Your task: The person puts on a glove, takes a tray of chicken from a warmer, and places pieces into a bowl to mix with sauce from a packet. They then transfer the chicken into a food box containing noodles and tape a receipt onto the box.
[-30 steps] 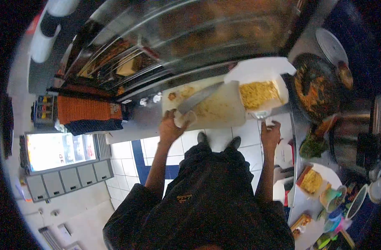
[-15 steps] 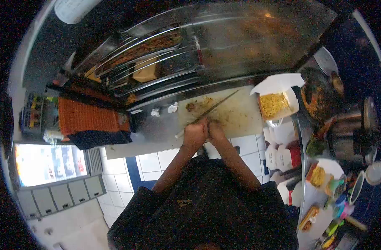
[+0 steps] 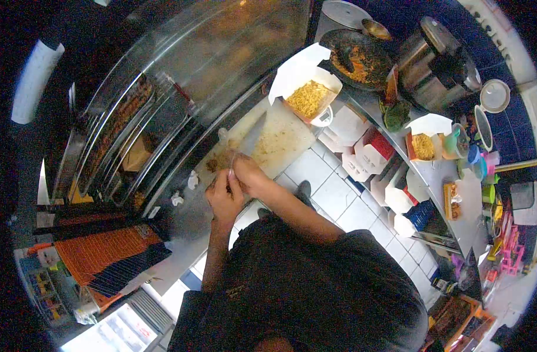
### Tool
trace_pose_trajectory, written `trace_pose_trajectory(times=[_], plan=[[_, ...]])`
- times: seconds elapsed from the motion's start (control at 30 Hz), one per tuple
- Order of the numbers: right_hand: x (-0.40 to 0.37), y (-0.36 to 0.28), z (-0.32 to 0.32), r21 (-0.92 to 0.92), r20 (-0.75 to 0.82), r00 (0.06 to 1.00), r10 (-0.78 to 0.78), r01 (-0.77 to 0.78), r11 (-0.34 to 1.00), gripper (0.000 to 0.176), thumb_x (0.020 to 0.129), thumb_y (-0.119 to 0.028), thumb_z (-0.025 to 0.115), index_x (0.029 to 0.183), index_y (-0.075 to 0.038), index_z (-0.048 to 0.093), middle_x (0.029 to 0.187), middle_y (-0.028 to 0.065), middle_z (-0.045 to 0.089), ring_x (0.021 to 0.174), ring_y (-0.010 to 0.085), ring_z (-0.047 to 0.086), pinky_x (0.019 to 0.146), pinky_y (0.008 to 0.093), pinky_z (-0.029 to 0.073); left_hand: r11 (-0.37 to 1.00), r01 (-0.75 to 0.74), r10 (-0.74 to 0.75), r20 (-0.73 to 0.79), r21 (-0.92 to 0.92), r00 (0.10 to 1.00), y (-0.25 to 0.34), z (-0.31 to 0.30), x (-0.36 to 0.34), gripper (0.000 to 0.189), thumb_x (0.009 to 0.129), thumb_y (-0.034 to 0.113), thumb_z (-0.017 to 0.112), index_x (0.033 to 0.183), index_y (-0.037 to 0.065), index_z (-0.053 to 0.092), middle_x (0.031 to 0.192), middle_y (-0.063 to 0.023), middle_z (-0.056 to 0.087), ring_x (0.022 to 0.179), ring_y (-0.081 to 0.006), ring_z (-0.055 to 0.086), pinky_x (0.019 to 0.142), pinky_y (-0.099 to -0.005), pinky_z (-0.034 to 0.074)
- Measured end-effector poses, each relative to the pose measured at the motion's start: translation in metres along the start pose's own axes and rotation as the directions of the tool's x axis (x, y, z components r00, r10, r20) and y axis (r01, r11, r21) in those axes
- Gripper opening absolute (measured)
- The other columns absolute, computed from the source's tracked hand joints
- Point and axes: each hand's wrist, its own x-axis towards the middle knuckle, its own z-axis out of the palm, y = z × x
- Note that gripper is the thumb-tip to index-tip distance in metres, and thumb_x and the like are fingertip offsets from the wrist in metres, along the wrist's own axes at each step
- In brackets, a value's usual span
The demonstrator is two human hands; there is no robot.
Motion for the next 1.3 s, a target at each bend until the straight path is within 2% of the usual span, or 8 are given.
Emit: trace_pose_trajectory(times=[0.13, 0.37, 0.8, 1.0, 1.13, 1.2, 1.27, 1.3], plan=[[-0.006, 0.005, 0.015, -0.123, -0.08, 0.969, -0.232, 0.221, 0.967, 0.051, 0.099, -0.038, 0.046, 0.132, 0.001, 0.046, 0.119, 0.0167, 0.06, 0.103, 0.0277, 0.059, 0.089, 0.0406, 0.049, 0.986, -0.164, 0.165, -0.028, 0.018, 0.986, -0.011, -0.002, -0.008, 0.005, 0.082, 0.008, 0.06, 0.085, 0.01, 0.063, 0.07, -0.0098, 0.062, 0.058, -0.0259, 0.06, 0.056, -0.0374, 0.05], [0.006, 0.003, 0.016, -0.077, 0.289, 0.937, 0.195, -0.181, 0.981, 0.074, 0.094, -0.061, 0.038, 0.135, 0.0, 0.043, 0.129, 0.0193, 0.052, 0.118, 0.0311, 0.049, 0.099, 0.0486, 0.041, 0.948, -0.24, 0.218, 0.122, 0.209, 0.968, 0.0, -0.045, -0.015, 0.009, 0.077, 0.012, 0.061, 0.086, 0.011, 0.058, 0.073, -0.0094, 0.061, 0.063, -0.027, 0.063, 0.056, -0.04, 0.053], [0.028, 0.054, 0.04, -0.395, 0.292, 0.776, 0.559, -0.435, 0.809, 0.086, 0.084, -0.071, 0.047, 0.144, -0.011, 0.031, 0.135, 0.0172, 0.04, 0.112, 0.0383, 0.049, 0.096, 0.051, 0.044, 0.957, -0.135, 0.099, 0.146, 0.256, 0.984, -0.006, -0.09, -0.056, 0.016, 0.075, 0.011, 0.061, 0.09, 0.008, 0.058, 0.084, -0.0104, 0.062, 0.078, -0.0279, 0.066, 0.066, -0.0399, 0.054], [0.02, 0.055, 0.137, -0.431, 0.173, 0.882, 0.439, -0.333, 0.839, 0.095, 0.078, -0.083, 0.038, 0.147, -0.017, 0.029, 0.147, 0.0144, 0.032, 0.13, 0.0383, 0.033, 0.103, 0.0581, 0.029, 0.991, -0.093, 0.102, -0.1, 0.092, 0.99, 0.009, -0.114, -0.043, 0.022, 0.073, 0.006, 0.064, 0.095, 0.002, 0.061, 0.086, -0.0155, 0.064, 0.076, -0.0317, 0.065, 0.07, -0.0394, 0.054], [0.013, 0.042, 0.2, -0.288, 0.376, 0.863, 0.337, -0.237, 0.928, 0.099, 0.078, -0.085, 0.034, 0.151, -0.02, 0.02, 0.154, 0.0136, 0.021, 0.132, 0.0423, 0.031, 0.106, 0.0613, 0.02, 0.966, -0.198, 0.222, -0.146, 0.168, 0.964, 0.011, -0.151, -0.025, 0.026, 0.072, 0.005, 0.065, 0.098, 0.002, 0.061, 0.084, -0.014, 0.063, 0.074, -0.03, 0.065, 0.07, -0.0378, 0.055], [0.002, 0.035, 0.228, -0.399, 0.434, 0.867, 0.245, -0.059, 0.915, 0.099, 0.078, -0.085, 0.031, 0.153, -0.023, 0.011, 0.156, 0.0124, 0.018, 0.134, 0.0429, 0.03, 0.102, 0.0594, 0.024, 0.915, -0.295, 0.345, -0.155, 0.276, 0.926, 0.014, -0.162, -0.017, 0.027, 0.07, 0.004, 0.066, 0.096, 0.002, 0.062, 0.082, -0.0128, 0.061, 0.073, -0.0269, 0.065, 0.068, -0.0358, 0.055], [0.002, 0.033, 0.244, -0.345, 0.494, 0.867, 0.064, 0.128, 0.93, 0.078, 0.089, -0.068, 0.04, 0.148, -0.018, 0.03, 0.148, 0.0137, 0.034, 0.13, 0.0377, 0.038, 0.102, 0.055, 0.031, 0.908, -0.293, 0.353, -0.168, 0.3, 0.921, 0.021, -0.171, -0.015, 0.025, 0.07, 0.004, 0.066, 0.094, 0.002, 0.062, 0.08, -0.0117, 0.062, 0.071, -0.0256, 0.065, 0.067, -0.0352, 0.054], [0.001, 0.027, 0.254, -0.483, 0.573, 0.807, -0.144, 0.474, 0.736, 0.064, 0.091, -0.057, 0.046, 0.14, -0.015, 0.042, 0.139, 0.0142, 0.044, 0.124, 0.035, 0.045, 0.1, 0.051, 0.036, 0.902, -0.292, 0.358, -0.175, 0.318, 0.917, 0.022, -0.175, -0.013, 0.023, 0.07, 0.003, 0.066, 0.093, 0.002, 0.062, 0.079, -0.0107, 0.062, 0.07, -0.0242, 0.065, 0.065, -0.0346, 0.054]])
